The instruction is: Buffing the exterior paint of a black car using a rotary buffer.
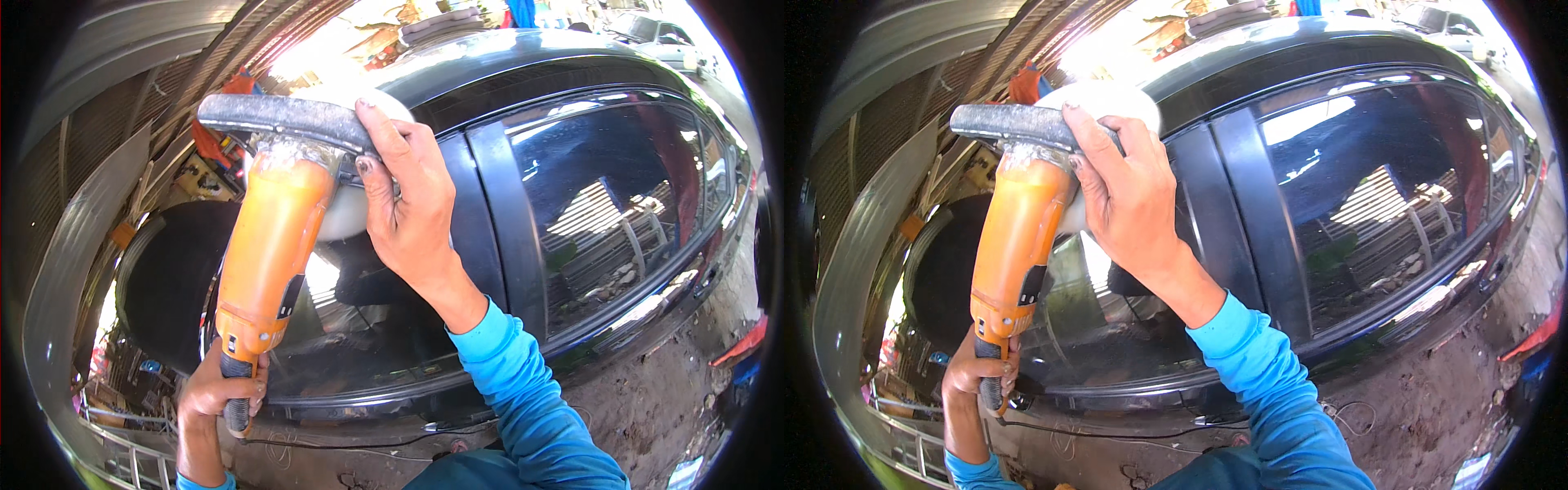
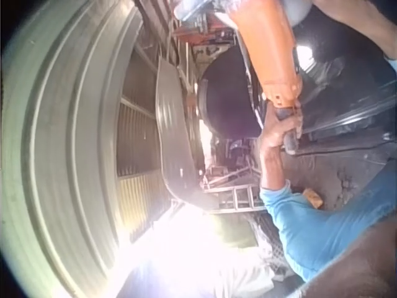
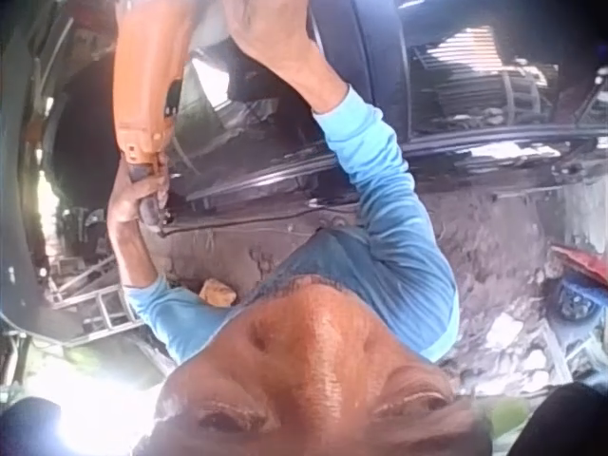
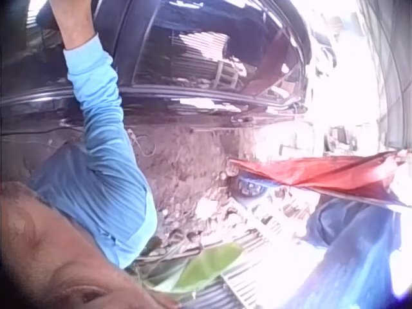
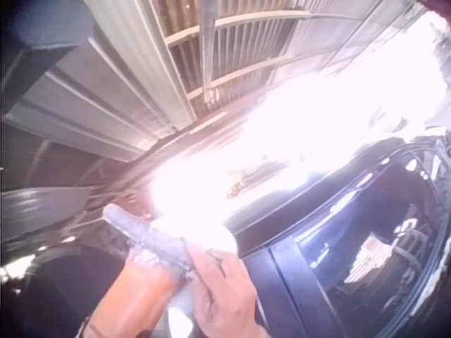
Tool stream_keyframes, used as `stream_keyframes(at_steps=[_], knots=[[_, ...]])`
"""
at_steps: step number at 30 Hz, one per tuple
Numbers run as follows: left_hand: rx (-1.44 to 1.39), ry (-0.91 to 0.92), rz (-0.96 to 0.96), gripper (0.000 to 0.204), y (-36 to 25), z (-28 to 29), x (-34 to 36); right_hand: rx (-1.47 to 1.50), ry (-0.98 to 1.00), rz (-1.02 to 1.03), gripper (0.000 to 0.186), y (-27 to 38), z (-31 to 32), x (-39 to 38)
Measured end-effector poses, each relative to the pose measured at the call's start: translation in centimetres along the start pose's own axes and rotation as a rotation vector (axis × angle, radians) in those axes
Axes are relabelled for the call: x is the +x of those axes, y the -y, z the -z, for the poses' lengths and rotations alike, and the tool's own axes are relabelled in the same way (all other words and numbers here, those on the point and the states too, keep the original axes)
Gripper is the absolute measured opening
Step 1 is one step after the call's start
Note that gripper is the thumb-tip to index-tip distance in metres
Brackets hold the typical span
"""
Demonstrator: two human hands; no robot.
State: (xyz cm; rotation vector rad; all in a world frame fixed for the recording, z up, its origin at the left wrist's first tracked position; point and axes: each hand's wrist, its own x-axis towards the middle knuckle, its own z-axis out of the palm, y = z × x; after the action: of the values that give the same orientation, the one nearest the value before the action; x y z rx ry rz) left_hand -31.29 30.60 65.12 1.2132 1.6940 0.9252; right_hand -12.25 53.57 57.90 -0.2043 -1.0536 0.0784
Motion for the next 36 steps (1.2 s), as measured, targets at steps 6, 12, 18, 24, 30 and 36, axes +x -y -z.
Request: stream_keyframes(at_steps=[6, 12, 18, 24, 30, 36], knots=[[-0.022, 0.050, 0.022, 0.038, -2.8, -1.4, 2.2, -0.075, 0.009, -0.066, 0.042, -1.1, 2.4, 2.0], [-0.028, 0.029, 0.016, 0.038, -0.2, 0.4, 2.0, -0.052, 0.081, -0.060, 0.047, -0.2, 1.4, 0.7], [-0.186, -0.071, -0.038, 0.041, 5.6, 5.7, -0.2, 0.040, 0.135, -0.058, 0.052, 2.3, -3.4, -2.2], [-0.061, 0.165, 0.083, 0.048, 8.5, 10.5, 0.4, 0.071, 0.229, -0.053, 0.051, 3.3, -8.9, -6.6], [-0.038, 0.199, 0.045, 0.048, 9.8, 12.8, 0.9, 0.216, 0.361, -0.067, 0.049, 6.5, -14.0, -9.0], [-0.012, 0.248, 0.013, 0.047, 10.1, 13.0, 3.2, 0.280, 0.449, -0.104, 0.045, 6.7, -15.5, -9.7]])
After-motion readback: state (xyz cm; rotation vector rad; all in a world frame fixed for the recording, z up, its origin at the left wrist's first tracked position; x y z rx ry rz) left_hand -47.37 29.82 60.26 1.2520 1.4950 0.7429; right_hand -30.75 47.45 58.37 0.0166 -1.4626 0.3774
